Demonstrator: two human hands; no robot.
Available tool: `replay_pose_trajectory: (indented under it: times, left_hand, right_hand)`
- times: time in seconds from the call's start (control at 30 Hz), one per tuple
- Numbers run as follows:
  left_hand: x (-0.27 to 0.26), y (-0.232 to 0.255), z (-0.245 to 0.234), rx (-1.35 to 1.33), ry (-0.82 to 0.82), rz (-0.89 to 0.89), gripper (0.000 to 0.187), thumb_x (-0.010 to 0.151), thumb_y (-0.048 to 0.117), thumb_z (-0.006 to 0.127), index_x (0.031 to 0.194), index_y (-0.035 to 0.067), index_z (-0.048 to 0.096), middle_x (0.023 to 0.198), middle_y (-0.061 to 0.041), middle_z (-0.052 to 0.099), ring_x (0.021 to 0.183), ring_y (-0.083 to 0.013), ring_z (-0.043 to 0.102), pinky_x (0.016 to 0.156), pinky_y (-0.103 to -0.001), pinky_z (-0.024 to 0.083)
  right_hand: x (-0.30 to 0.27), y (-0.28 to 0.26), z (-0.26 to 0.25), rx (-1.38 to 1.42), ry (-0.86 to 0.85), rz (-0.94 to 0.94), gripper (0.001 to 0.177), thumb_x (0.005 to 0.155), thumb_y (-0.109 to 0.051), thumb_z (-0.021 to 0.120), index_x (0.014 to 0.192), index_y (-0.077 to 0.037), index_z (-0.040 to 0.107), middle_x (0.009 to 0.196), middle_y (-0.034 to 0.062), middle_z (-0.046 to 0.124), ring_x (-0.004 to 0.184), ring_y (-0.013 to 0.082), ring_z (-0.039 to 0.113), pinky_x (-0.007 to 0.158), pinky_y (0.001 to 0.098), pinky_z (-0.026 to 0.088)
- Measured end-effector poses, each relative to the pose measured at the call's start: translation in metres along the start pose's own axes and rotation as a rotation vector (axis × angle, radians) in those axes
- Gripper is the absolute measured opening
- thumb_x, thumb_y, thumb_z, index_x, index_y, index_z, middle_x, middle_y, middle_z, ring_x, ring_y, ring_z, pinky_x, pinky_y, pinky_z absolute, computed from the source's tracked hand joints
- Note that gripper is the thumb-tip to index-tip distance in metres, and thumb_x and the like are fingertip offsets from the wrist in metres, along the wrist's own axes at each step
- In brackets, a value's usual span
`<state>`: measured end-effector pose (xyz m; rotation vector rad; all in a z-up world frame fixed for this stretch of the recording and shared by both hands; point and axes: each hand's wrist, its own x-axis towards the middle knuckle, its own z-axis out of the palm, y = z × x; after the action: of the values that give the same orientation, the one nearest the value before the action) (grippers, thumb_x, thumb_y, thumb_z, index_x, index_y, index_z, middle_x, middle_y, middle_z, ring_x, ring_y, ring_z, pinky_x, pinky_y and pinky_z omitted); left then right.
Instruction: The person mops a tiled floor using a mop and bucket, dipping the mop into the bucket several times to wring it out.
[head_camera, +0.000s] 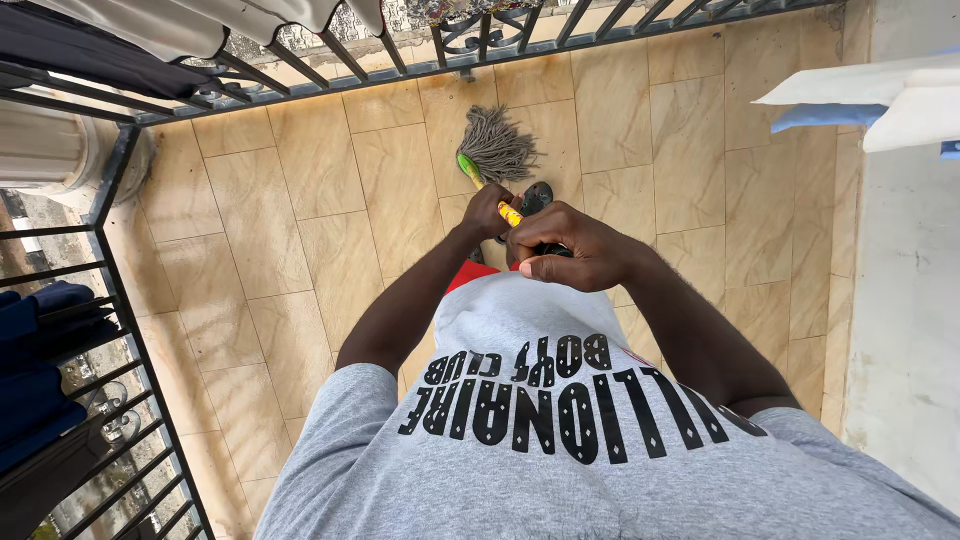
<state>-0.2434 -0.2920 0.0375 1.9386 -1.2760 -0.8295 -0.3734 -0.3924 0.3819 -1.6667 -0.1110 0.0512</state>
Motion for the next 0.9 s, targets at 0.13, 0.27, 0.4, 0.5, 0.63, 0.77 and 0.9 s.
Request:
replay_pose_trajectory:
  times: [0.13, 0.27, 0.4, 0.5, 0.63, 0.77, 0.9]
  left_hand:
    - [-0.056, 0.002, -0.011, -0.062, 0.057, -0.154, 0.045, 0.097, 0.037, 0.062, 0.07, 0.003, 0.071, 0.064, -0.021, 0.062, 0.062, -0.0411, 0.063, 0.061, -0.05, 0.049]
    - [-0.084, 0.011, 0.001, 0.015, 0.237, -0.159, 0.053, 0.105, 0.033, 0.058, 0.063, 0.002, 0.065, 0.059, -0.022, 0.059, 0.055, -0.0432, 0.059, 0.055, -0.051, 0.046]
    - [-0.084, 0.017, 0.029, 0.004, 0.276, -0.142, 0.052, 0.1, 0.036, 0.062, 0.06, 0.002, 0.064, 0.054, -0.021, 0.058, 0.051, -0.0428, 0.058, 0.052, -0.051, 0.045]
    - [-0.06, 0.015, 0.06, 0.085, 0.107, -0.144, 0.051, 0.099, 0.039, 0.064, 0.062, 0.003, 0.066, 0.059, -0.021, 0.061, 0.057, -0.0413, 0.062, 0.057, -0.051, 0.048]
    - [-0.007, 0.034, 0.106, 0.254, -0.163, -0.024, 0.026, 0.084, 0.036, 0.07, 0.076, 0.012, 0.076, 0.077, -0.015, 0.071, 0.074, -0.0367, 0.068, 0.066, -0.05, 0.053]
    - [0.054, 0.094, 0.157, 0.364, -0.436, -0.077, 0.028, 0.089, 0.041, 0.069, 0.082, 0.015, 0.077, 0.081, -0.013, 0.073, 0.081, -0.0346, 0.071, 0.073, -0.049, 0.054]
    - [0.12, 0.15, 0.216, 0.348, -0.41, 0.035, 0.029, 0.089, 0.042, 0.07, 0.08, 0.016, 0.077, 0.08, -0.013, 0.071, 0.08, -0.0355, 0.068, 0.07, -0.05, 0.053]
  right_hand:
    - [-0.004, 0.008, 0.028, 0.082, 0.052, 0.003, 0.031, 0.088, -0.021, 0.067, 0.069, -0.005, 0.048, 0.067, 0.0047, 0.057, 0.059, 0.0157, 0.053, 0.058, 0.0327, 0.042]
    - [-0.021, 0.026, 0.044, 0.237, 0.21, -0.02, 0.038, 0.086, -0.027, 0.069, 0.065, -0.004, 0.048, 0.061, 0.0047, 0.052, 0.056, 0.0154, 0.046, 0.058, 0.0321, 0.038]
    - [-0.048, 0.039, 0.034, 0.305, 0.212, -0.052, 0.047, 0.089, -0.038, 0.064, 0.066, -0.005, 0.04, 0.062, 0.004, 0.044, 0.058, 0.0154, 0.041, 0.061, 0.0312, 0.037]
    - [-0.083, 0.044, 0.017, 0.408, 0.297, -0.23, 0.053, 0.088, -0.045, 0.065, 0.066, -0.004, 0.04, 0.06, 0.0067, 0.044, 0.059, 0.0202, 0.042, 0.061, 0.0341, 0.036]
    - [-0.149, 0.054, -0.035, 0.456, 0.445, -0.197, 0.05, 0.09, -0.039, 0.061, 0.063, -0.006, 0.034, 0.056, 0.0031, 0.035, 0.055, 0.0172, 0.036, 0.06, 0.0343, 0.031]
    - [-0.232, 0.053, -0.106, 0.325, 0.385, -0.056, 0.047, 0.093, -0.03, 0.055, 0.059, -0.005, 0.035, 0.054, 0.005, 0.037, 0.051, 0.0163, 0.031, 0.055, 0.0352, 0.027]
    - [-0.296, 0.048, -0.17, 0.127, 0.273, -0.057, 0.045, 0.094, -0.024, 0.057, 0.062, -0.003, 0.033, 0.056, 0.0069, 0.032, 0.053, 0.0194, 0.032, 0.058, 0.0379, 0.027]
